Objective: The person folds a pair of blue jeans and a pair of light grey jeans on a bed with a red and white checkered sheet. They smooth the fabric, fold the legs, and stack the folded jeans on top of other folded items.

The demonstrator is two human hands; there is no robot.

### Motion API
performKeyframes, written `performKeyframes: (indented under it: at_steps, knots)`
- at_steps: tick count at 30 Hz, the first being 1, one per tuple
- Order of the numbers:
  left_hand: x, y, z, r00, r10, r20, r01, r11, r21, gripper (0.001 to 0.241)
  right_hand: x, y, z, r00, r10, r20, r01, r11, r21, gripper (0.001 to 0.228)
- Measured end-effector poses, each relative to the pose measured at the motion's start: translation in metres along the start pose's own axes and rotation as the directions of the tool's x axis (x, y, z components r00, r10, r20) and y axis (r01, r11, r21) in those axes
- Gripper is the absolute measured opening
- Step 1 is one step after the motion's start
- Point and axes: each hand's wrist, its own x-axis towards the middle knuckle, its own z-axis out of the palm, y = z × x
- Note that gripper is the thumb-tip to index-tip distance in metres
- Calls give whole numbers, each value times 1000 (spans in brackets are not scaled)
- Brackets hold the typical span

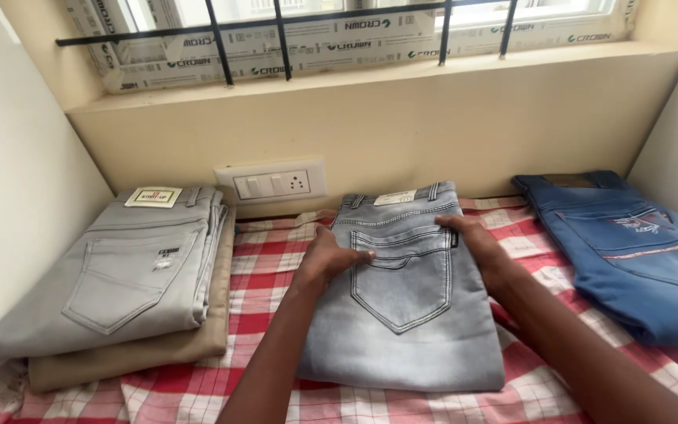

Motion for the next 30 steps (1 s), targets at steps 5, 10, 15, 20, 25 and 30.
performKeyframes:
  at_steps: [5,10,15,20,25,30]
  knots:
    - [27,20,-12,951,291,-102,-288,957,41,92,-25,-8,21,985,-173,9,161,936,312,43]
    - [30,120,-51,850,518,-96,-486,841,239,66,-79,-32,50,913,-406,-38,371,788,491,43]
    - [30,161,-18,757,631,-169,-405,657,636,61,-92,-24,24,672,-734,104,494,548,675,82]
    - [23,111,91,880,474,22,-418,752,510,90,-51,-7,-39,943,-320,95,233,835,499,125]
    - [-58,95,157,932,315,182,-361,743,563,127,13,16,-116,735,-285,616,-76,867,492,125]
    - [-39,87,180,861,501,-87,-351,709,611,92,-22,-2,-71,968,-252,16,234,921,311,109]
